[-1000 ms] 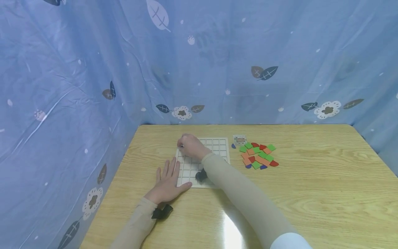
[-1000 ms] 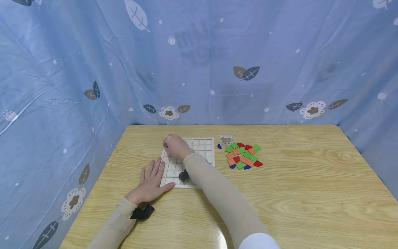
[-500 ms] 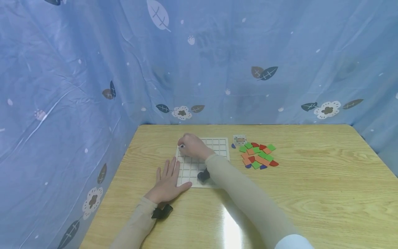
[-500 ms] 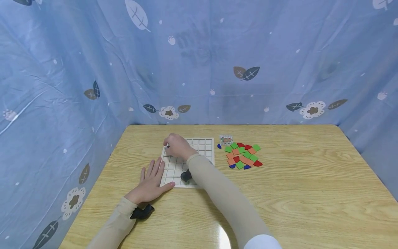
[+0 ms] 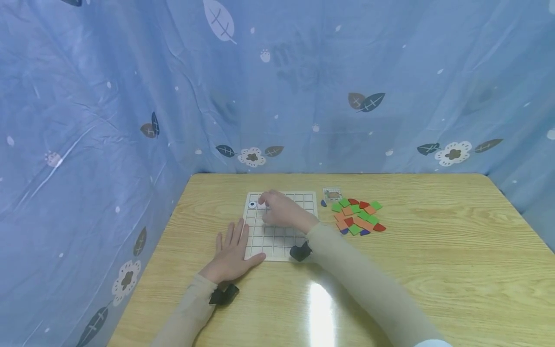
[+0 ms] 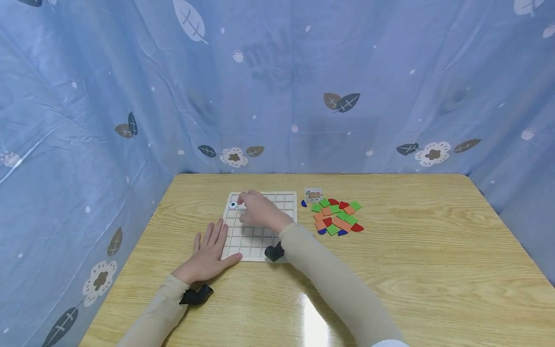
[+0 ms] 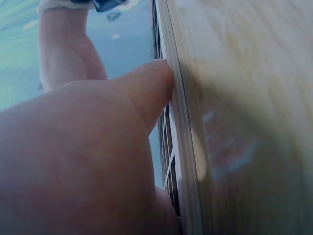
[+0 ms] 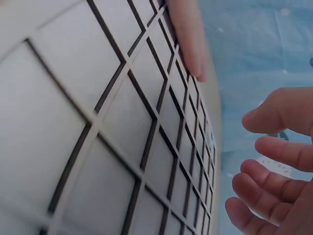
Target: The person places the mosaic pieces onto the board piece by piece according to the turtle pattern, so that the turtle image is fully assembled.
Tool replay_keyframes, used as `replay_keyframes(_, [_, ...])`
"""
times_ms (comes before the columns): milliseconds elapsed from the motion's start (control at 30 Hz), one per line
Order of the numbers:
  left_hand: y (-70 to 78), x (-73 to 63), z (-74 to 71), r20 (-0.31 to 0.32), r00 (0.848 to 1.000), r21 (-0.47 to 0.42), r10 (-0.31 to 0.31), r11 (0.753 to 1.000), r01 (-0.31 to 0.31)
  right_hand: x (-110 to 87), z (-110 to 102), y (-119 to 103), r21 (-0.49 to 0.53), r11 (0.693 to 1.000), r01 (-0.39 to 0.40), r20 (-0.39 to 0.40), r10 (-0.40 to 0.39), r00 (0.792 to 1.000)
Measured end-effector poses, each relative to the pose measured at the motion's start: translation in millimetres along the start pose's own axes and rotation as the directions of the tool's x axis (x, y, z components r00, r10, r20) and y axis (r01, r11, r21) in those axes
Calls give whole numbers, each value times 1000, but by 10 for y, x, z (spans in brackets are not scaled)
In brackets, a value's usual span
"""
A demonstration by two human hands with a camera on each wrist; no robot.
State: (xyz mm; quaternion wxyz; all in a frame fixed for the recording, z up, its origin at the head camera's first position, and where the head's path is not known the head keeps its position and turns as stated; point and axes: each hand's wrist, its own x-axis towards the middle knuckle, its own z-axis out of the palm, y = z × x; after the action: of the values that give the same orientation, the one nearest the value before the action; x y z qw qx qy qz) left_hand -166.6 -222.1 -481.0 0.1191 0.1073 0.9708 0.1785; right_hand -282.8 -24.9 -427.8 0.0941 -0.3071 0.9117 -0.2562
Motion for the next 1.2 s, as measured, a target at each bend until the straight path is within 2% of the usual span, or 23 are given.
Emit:
replay_keyframes(300, [11,-3,-11,2,1000,-13,6,1000,-6,-372,-164,97,25,997,-70,-56,71,996])
replay_keyframes(533, [-24,15,9,-7,1000,2,9,1000,-9,-588,-309,428,89,991,-98,-137,109,985])
replay_keyframes(767, [-14,7,8,3,1000,1,7,1000,-7,-748,-446,792,93,985,-144,-241,163,957])
replay_keyframes(1000, [0,-3,-7,-4,1000,-2,11,1000,-11,-897,-537,1029,146,969,-197,-241,228,943])
replay_keyframes(1200, [0,-11,4,-30,999,-40,23,999,-24,-943,-534,1136,116,968,-220,-232,242,942])
